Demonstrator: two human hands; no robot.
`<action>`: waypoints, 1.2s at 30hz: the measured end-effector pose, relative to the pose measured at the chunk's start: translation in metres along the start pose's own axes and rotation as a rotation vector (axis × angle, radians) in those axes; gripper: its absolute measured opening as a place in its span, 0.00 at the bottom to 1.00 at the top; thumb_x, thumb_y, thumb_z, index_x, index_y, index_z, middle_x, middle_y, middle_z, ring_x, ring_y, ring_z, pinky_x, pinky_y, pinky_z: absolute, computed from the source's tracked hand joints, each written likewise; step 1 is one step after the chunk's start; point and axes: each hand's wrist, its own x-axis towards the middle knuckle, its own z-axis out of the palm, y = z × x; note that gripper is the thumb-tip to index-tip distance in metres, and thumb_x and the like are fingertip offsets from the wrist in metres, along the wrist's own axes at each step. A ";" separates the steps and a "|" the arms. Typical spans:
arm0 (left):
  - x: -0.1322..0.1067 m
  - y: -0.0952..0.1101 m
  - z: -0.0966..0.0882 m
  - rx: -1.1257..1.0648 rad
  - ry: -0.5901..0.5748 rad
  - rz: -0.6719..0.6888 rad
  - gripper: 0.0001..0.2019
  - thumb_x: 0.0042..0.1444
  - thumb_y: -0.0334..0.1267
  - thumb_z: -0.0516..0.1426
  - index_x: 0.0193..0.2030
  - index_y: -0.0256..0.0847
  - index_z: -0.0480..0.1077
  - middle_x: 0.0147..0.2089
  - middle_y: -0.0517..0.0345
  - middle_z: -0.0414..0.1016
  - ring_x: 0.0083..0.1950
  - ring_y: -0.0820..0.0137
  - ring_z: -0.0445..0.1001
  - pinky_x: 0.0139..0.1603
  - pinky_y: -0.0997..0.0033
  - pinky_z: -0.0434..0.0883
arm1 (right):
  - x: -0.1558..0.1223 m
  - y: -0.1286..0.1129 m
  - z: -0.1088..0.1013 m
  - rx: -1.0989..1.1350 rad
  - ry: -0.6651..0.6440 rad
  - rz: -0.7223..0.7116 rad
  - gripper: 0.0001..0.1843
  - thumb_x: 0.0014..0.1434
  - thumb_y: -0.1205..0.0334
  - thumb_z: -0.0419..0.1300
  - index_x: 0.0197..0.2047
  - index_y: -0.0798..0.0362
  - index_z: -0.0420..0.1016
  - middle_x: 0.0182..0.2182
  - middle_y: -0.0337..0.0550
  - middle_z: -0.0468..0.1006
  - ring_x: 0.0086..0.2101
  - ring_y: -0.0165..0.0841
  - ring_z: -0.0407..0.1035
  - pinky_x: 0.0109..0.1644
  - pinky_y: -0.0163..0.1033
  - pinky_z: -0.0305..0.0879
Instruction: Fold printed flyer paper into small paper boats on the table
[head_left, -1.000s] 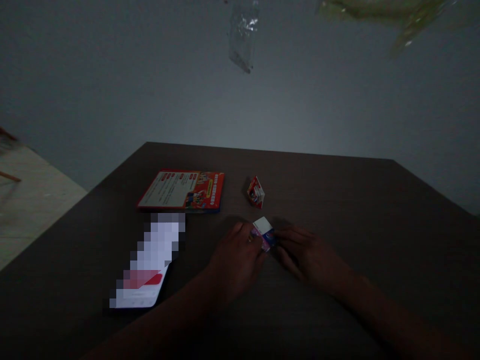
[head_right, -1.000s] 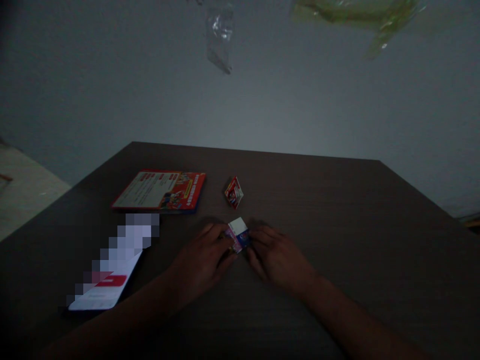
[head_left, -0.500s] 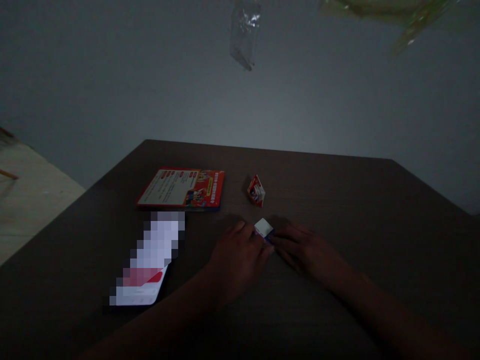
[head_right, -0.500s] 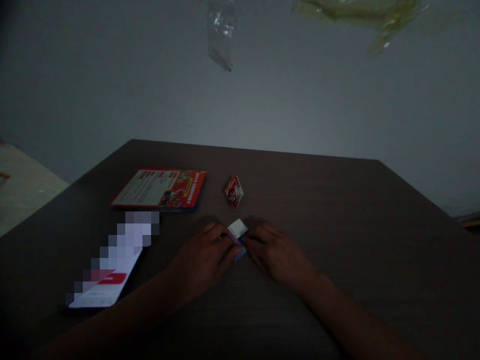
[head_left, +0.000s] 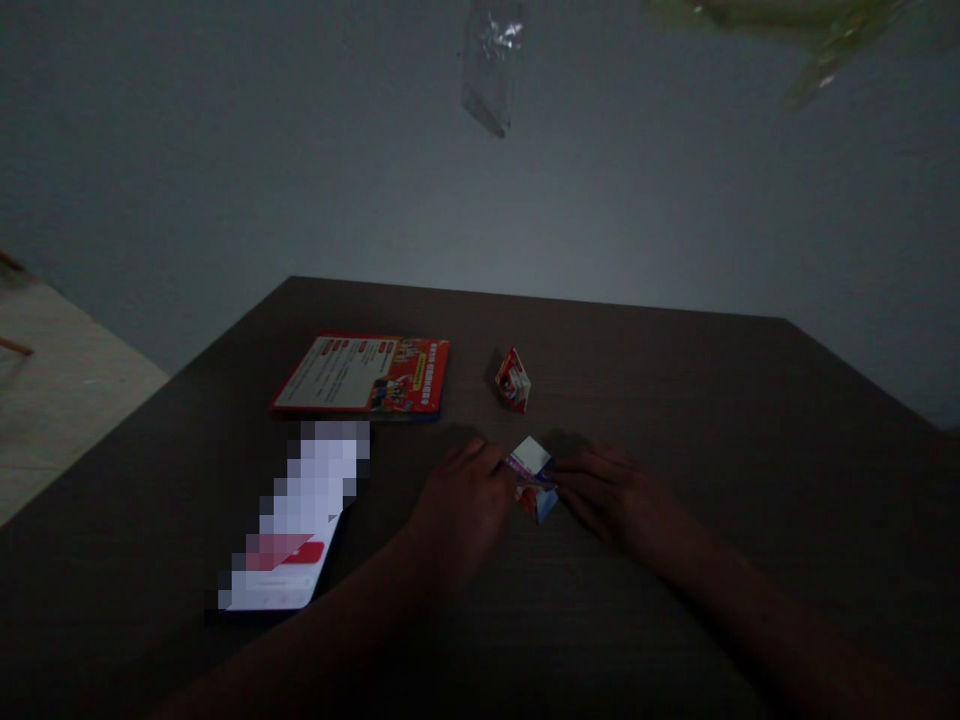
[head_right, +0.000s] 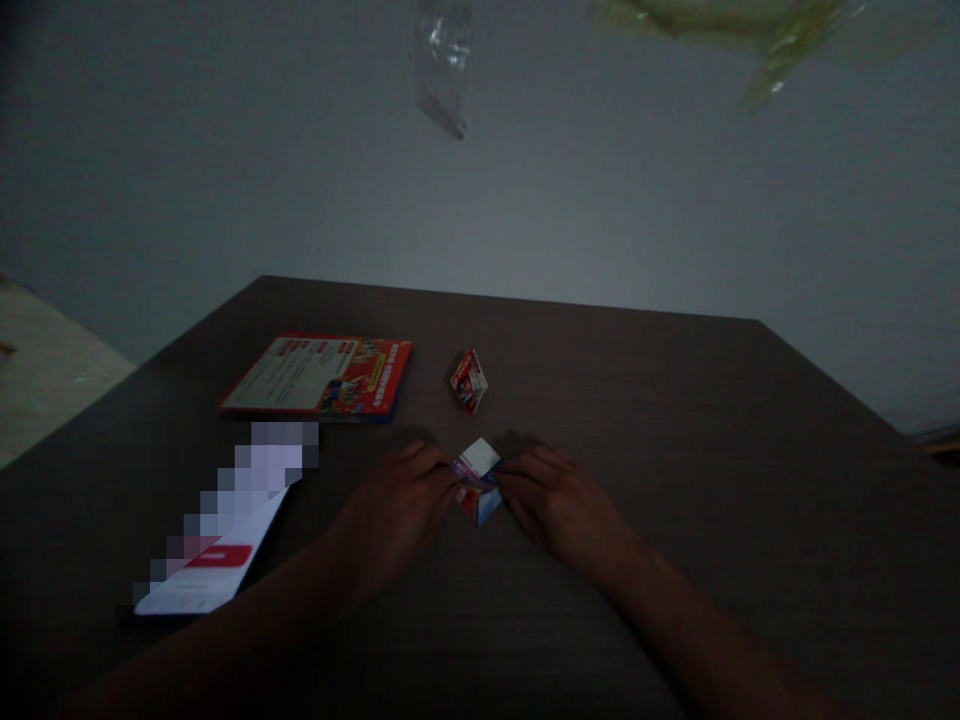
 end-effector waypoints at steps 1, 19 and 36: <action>0.000 0.000 0.000 0.003 0.002 -0.002 0.10 0.62 0.32 0.49 0.39 0.38 0.72 0.41 0.52 0.70 0.44 0.63 0.66 0.45 0.62 0.67 | 0.000 0.000 0.000 0.008 0.003 0.002 0.12 0.63 0.65 0.53 0.46 0.52 0.76 0.40 0.47 0.78 0.40 0.36 0.71 0.46 0.44 0.69; 0.000 0.000 -0.005 0.011 0.028 -0.089 0.11 0.62 0.39 0.50 0.37 0.39 0.72 0.40 0.51 0.70 0.44 0.63 0.65 0.46 0.61 0.64 | 0.000 0.002 -0.001 0.035 -0.034 0.130 0.10 0.64 0.63 0.51 0.40 0.53 0.73 0.35 0.46 0.74 0.36 0.36 0.67 0.42 0.44 0.64; 0.003 0.004 0.006 0.033 0.063 -0.108 0.15 0.65 0.37 0.44 0.38 0.37 0.70 0.40 0.49 0.69 0.44 0.62 0.64 0.46 0.59 0.62 | 0.008 0.003 0.005 0.096 -0.022 0.276 0.14 0.65 0.60 0.49 0.30 0.53 0.69 0.29 0.40 0.73 0.32 0.33 0.67 0.39 0.41 0.59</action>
